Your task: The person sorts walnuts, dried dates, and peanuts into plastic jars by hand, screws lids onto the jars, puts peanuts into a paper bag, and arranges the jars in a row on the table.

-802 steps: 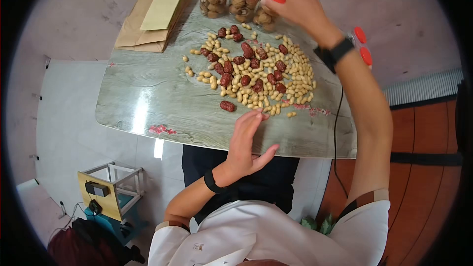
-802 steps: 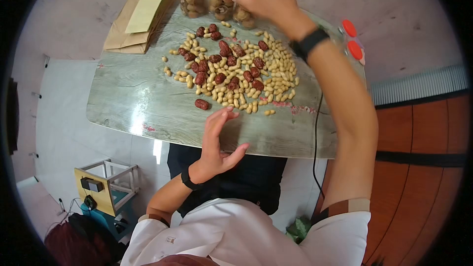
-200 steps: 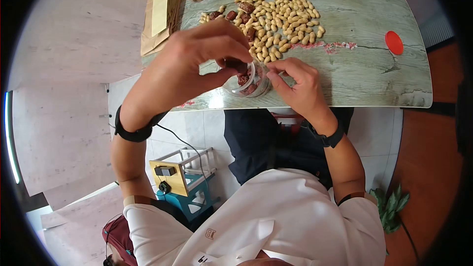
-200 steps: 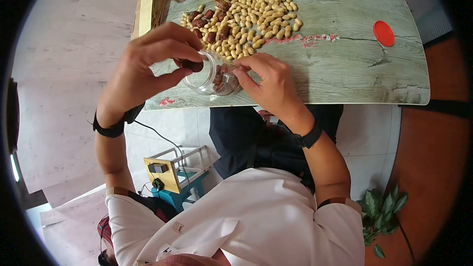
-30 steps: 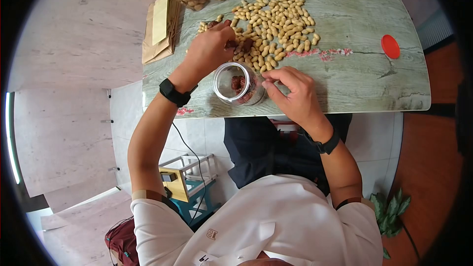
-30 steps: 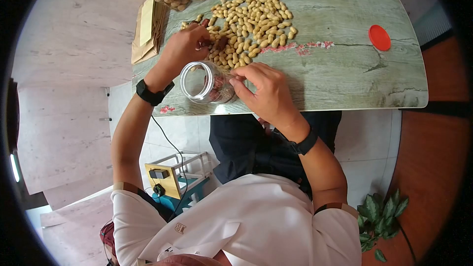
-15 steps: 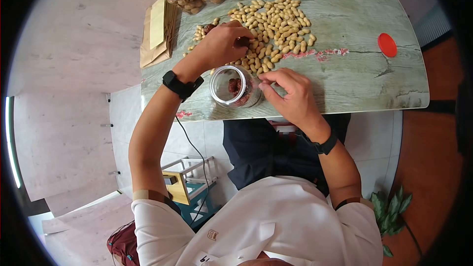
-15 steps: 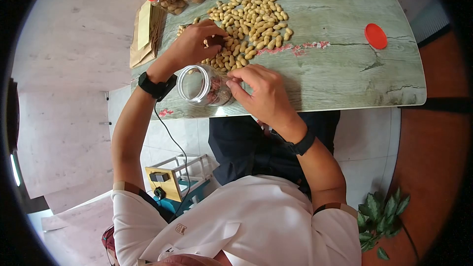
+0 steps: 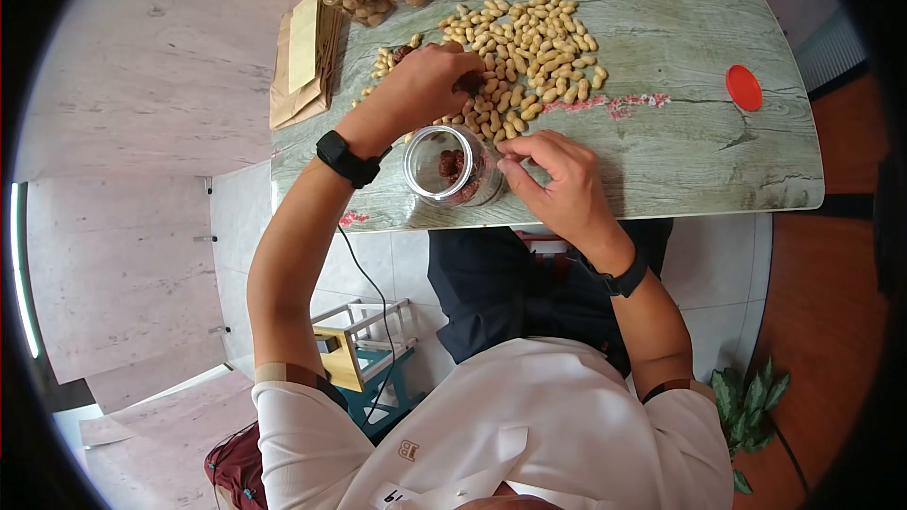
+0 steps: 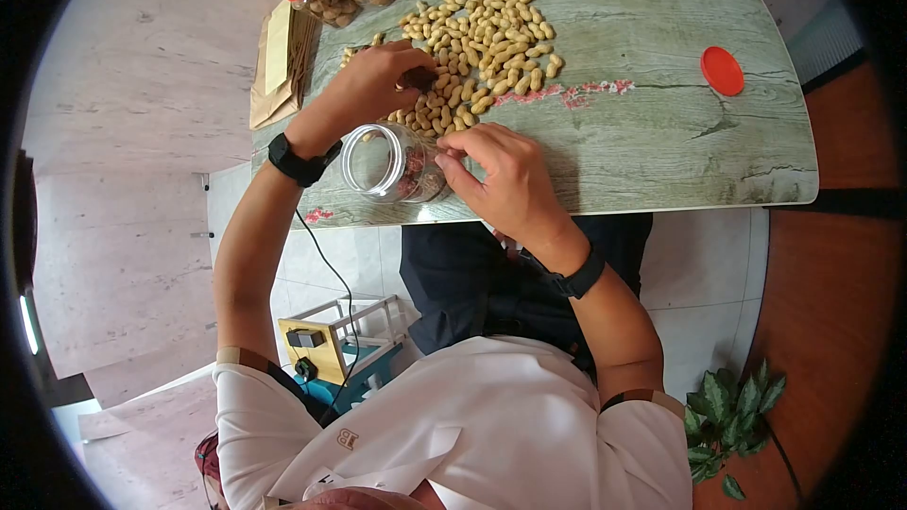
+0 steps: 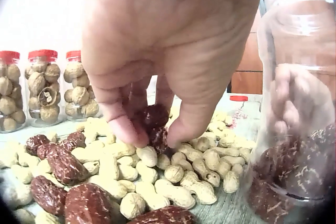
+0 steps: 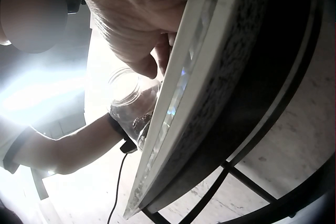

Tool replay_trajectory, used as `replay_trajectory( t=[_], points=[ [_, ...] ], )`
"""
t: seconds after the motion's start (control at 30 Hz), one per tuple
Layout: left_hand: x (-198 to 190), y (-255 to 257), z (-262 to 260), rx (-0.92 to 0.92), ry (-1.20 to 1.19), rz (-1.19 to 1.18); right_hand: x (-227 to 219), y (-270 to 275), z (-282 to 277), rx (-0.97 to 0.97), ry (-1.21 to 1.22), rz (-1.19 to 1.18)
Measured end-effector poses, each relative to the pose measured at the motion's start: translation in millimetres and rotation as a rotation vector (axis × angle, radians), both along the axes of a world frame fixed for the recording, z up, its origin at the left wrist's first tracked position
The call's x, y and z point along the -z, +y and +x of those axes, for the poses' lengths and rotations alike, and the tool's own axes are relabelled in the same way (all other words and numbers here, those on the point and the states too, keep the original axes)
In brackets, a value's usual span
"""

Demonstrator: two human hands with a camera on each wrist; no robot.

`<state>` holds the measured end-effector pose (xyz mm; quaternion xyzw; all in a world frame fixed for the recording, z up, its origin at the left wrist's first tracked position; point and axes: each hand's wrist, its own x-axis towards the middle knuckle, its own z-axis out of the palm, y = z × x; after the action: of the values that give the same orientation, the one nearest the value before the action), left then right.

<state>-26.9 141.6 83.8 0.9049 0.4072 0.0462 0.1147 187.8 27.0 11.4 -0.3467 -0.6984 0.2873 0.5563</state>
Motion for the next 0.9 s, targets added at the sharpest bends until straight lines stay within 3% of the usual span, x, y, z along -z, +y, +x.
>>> replay_trajectory(
  t=[0.2, 0.33, 0.43, 0.53, 0.7, 0.8, 0.9],
  points=[
    [-2.2, 1.6, -8.0, -0.055, -0.13, -0.024, -0.7, -0.3, -0.4, 0.006, 0.003, 0.004],
    [-43.3, -19.5, -15.6, -0.231, -0.387, -0.136, -0.2, -0.7, -0.6, 0.002, 0.002, -0.022],
    [-66.4, -43.1, -28.3, -0.23, -0.558, -0.198, -2.2, -1.6, -0.4, -0.004, -0.002, -0.033],
    [-94.2, -70.8, -28.7, -0.229, -0.563, -0.303, 0.6, -1.7, -1.4, -0.011, 0.001, -0.041],
    [-111.8, -101.8, -16.6, -0.185, -0.475, -0.243, -1.4, -2.5, -0.9, -0.006, -0.001, -0.063],
    [-115.6, -114.5, -6.2, -0.04, -0.185, -0.007, -1.5, -2.3, -1.0, -0.007, 0.003, -0.072],
    [-107.3, -118.4, 0.7, -0.068, -0.069, 0.061, -1.0, -2.0, -1.8, -0.003, 0.012, -0.068]
  ],
)
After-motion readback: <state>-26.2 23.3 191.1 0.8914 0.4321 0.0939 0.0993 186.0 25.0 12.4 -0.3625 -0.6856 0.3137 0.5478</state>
